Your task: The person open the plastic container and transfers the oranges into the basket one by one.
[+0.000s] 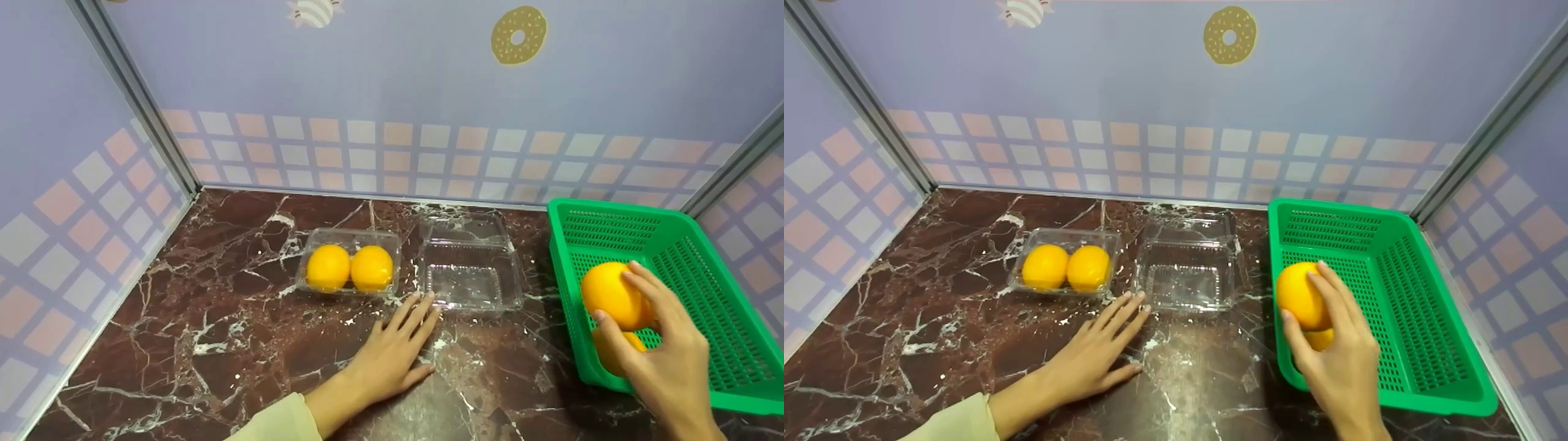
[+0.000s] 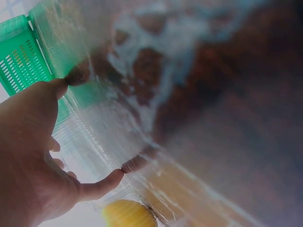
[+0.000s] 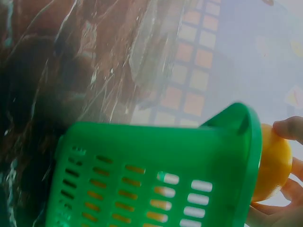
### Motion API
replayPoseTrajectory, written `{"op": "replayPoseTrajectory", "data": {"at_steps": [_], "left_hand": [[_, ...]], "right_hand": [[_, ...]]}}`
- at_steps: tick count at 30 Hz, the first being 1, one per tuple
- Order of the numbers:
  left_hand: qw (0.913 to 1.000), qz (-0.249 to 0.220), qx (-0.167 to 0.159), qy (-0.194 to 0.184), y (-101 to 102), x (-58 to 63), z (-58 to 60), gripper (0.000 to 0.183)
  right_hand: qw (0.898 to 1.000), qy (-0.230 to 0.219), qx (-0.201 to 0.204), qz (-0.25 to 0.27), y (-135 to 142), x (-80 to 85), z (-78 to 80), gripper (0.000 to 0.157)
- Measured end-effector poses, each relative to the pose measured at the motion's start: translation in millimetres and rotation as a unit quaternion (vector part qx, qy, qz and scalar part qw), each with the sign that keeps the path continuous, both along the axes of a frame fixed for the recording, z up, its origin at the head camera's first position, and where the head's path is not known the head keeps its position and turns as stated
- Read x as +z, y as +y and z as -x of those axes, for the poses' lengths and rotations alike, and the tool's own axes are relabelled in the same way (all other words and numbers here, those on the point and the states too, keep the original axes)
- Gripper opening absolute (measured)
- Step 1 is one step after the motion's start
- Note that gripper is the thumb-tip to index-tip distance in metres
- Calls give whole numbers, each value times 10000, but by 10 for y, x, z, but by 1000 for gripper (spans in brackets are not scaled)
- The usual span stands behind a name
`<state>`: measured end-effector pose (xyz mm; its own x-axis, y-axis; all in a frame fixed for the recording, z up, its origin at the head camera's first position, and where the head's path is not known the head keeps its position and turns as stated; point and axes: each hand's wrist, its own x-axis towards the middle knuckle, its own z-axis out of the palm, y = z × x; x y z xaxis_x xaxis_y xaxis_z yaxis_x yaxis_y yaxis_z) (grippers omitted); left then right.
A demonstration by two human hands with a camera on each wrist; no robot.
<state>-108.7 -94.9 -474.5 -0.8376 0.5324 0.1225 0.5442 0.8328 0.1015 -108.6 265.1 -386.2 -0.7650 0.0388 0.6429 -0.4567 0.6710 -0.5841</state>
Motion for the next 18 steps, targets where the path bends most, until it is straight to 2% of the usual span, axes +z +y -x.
{"op": "replayPoseTrajectory", "data": {"at_steps": [6,18], "left_hand": [[10000,-43,-3,-48,3,2,8,90],[9999,-25,29,-119,0,-1,15,90]], "right_hand": [[9987,-278,-396,-149,130,37,-48,69],[9966,-311,-723,-251,366,-10,-72,68]]}}
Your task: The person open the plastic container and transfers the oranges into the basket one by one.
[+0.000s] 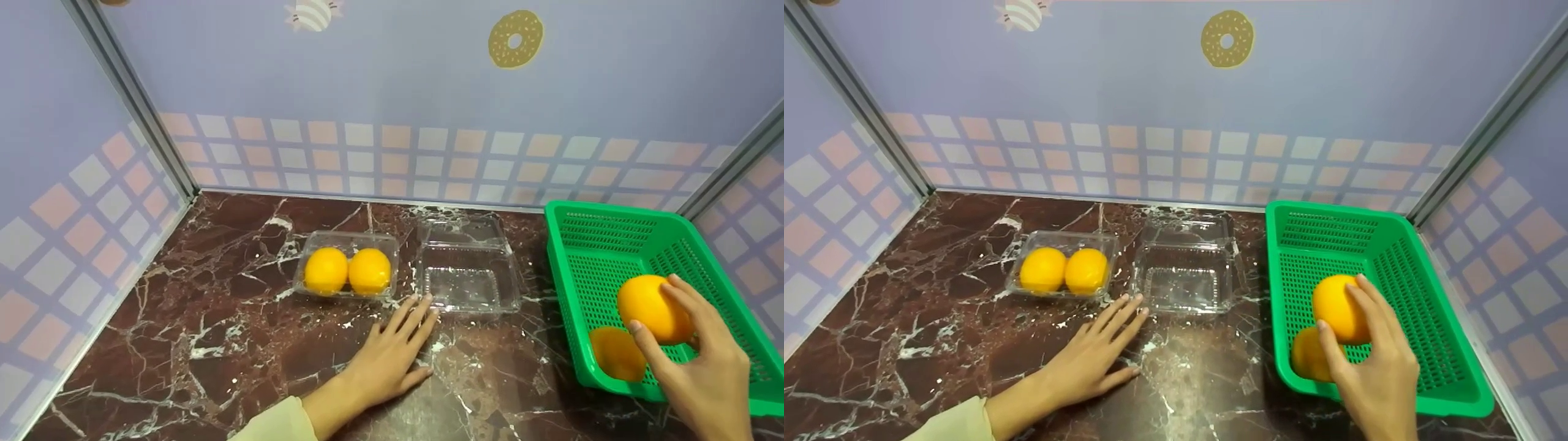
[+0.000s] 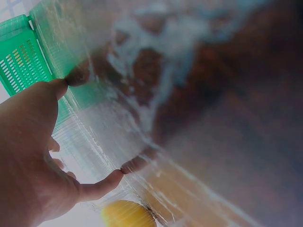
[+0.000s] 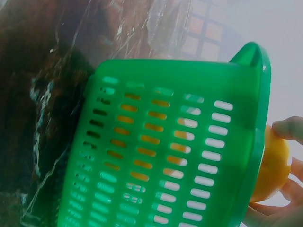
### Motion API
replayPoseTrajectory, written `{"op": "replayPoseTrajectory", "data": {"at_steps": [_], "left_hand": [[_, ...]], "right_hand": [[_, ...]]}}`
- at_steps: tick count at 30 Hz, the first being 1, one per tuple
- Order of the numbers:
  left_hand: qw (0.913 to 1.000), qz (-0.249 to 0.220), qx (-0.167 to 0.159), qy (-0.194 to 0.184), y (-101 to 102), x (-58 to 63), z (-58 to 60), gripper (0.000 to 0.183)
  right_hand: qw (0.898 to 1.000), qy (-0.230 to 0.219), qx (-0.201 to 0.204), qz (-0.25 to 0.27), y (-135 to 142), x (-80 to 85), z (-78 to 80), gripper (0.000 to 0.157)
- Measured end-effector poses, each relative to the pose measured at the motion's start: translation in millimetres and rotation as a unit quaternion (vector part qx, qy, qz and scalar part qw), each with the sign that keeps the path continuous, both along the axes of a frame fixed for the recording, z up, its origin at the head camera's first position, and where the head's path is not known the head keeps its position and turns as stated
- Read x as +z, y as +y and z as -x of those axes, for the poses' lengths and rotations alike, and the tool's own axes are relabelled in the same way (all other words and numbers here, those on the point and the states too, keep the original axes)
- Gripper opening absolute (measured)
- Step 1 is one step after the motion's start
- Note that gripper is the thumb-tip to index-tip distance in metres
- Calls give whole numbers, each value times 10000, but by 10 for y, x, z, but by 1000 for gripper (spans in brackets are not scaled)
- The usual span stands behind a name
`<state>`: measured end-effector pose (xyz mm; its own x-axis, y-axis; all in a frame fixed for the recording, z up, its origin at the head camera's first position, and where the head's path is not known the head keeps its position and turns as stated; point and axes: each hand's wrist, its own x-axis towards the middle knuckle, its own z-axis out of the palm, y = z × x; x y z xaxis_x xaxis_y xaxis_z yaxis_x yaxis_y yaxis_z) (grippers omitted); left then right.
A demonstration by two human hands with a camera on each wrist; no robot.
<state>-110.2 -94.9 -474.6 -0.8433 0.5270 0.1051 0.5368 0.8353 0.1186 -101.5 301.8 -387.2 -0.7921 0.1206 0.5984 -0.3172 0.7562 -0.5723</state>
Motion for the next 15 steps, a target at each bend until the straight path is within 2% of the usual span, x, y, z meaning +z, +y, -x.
{"op": "replayPoseTrajectory", "data": {"at_steps": [5,15], "left_hand": [[9999,-3,27,-99,-13,21,-10,90],[10000,90,14,24,-2,6,-13,90]], "right_hand": [[9998,-90,-180,-93,45,-16,-1,68],[9988,-221,-361,-231,117,-43,-12,68]]}}
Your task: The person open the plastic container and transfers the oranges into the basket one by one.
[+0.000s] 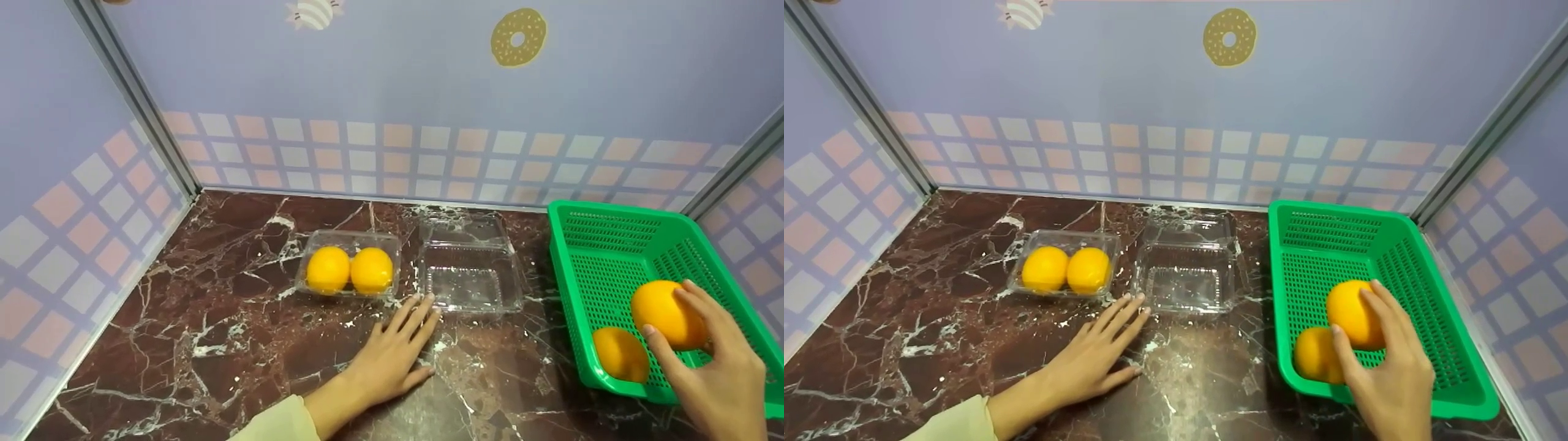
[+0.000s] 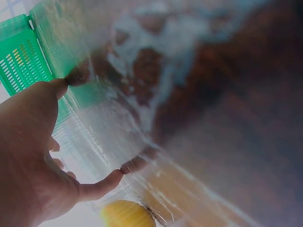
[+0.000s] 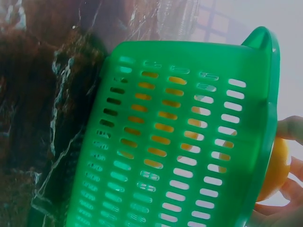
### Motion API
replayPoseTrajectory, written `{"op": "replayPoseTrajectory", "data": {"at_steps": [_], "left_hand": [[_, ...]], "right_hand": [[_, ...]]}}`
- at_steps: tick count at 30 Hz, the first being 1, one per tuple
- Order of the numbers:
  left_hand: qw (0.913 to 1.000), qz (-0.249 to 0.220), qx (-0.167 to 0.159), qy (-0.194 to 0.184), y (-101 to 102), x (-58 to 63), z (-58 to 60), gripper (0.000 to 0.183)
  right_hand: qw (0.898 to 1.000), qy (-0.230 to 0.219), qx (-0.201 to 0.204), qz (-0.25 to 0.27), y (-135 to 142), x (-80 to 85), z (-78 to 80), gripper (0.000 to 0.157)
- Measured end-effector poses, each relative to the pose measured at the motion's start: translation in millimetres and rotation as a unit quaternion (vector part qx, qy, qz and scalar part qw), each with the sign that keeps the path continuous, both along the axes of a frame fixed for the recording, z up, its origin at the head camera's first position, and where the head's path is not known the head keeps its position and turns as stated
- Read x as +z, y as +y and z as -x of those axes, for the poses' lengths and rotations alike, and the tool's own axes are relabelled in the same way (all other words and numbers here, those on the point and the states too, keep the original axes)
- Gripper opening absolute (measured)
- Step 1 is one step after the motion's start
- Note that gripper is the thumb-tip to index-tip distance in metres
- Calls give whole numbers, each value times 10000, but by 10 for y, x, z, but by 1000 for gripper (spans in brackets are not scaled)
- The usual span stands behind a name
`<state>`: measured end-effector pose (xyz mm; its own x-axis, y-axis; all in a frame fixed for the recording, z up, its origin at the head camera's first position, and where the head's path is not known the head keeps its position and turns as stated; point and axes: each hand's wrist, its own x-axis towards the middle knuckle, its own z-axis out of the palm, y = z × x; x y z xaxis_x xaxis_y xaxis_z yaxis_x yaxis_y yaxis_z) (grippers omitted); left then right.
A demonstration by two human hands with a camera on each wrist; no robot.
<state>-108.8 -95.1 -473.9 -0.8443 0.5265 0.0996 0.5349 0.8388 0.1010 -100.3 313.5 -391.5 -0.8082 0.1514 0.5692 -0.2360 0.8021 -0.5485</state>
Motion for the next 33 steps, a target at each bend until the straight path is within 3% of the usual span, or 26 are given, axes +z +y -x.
{"op": "replayPoseTrajectory", "data": {"at_steps": [5,14,21,33], "left_hand": [[10000,-51,3,-53,2,-12,-2,90],[9997,-78,-95,224,-19,-15,4,90],[10000,-20,-30,49,-7,3,0,91],[10000,-28,-2,-22,-9,14,-10,92]], "right_hand": [[9998,-84,-93,-124,45,-20,3,68],[9995,-222,-117,-216,127,-49,-9,65],[9983,-510,-243,-128,188,-81,20,64],[9995,-275,-113,82,327,-179,59,60]]}}
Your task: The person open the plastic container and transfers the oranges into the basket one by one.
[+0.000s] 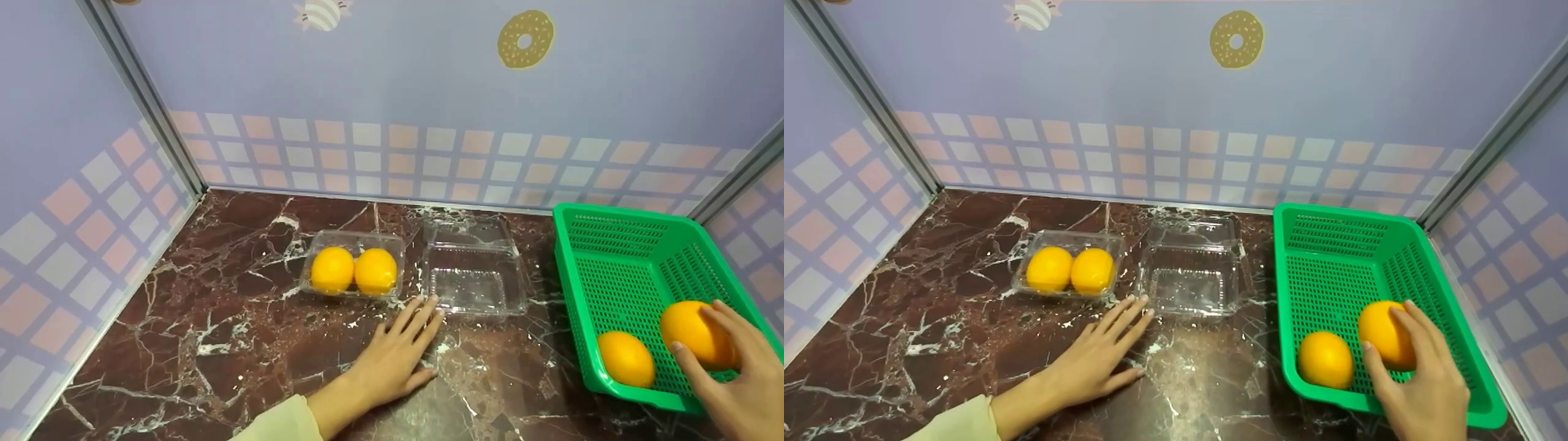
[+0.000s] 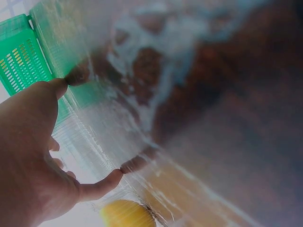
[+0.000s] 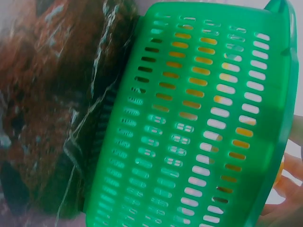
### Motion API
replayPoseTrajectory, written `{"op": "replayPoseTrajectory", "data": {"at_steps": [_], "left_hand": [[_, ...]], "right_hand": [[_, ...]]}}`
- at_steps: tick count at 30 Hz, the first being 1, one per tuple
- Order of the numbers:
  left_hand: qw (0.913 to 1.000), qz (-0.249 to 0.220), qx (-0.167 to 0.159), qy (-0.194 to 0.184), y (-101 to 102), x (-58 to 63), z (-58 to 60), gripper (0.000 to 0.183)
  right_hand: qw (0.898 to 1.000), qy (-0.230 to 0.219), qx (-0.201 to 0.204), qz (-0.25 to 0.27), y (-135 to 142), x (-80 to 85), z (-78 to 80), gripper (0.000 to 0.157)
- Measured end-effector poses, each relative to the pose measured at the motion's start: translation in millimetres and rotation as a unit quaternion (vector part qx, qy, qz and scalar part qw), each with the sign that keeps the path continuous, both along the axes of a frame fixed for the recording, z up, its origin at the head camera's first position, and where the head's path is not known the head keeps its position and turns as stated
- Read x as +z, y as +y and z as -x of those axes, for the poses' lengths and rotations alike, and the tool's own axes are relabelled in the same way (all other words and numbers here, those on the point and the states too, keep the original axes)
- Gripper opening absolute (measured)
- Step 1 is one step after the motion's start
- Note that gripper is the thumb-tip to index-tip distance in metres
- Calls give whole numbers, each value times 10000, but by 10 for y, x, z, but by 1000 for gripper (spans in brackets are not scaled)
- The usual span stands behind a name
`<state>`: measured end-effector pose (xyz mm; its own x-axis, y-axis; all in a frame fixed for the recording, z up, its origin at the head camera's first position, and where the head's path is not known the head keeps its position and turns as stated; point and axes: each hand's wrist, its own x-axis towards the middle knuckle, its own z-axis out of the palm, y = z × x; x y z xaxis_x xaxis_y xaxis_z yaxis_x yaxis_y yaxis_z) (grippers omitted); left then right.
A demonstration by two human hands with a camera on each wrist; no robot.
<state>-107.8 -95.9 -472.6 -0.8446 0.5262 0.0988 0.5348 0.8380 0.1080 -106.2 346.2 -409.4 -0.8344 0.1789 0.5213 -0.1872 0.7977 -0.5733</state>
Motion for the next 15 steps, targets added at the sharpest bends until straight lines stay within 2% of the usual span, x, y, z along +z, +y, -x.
{"op": "replayPoseTrajectory", "data": {"at_steps": [9,15], "left_hand": [[9999,-84,-49,39,7,-11,8,90],[9999,-94,-27,-33,3,-6,6,90]], "right_hand": [[9995,-117,-267,137,51,-94,-2,57],[9991,-305,-257,135,87,-102,8,55]]}}
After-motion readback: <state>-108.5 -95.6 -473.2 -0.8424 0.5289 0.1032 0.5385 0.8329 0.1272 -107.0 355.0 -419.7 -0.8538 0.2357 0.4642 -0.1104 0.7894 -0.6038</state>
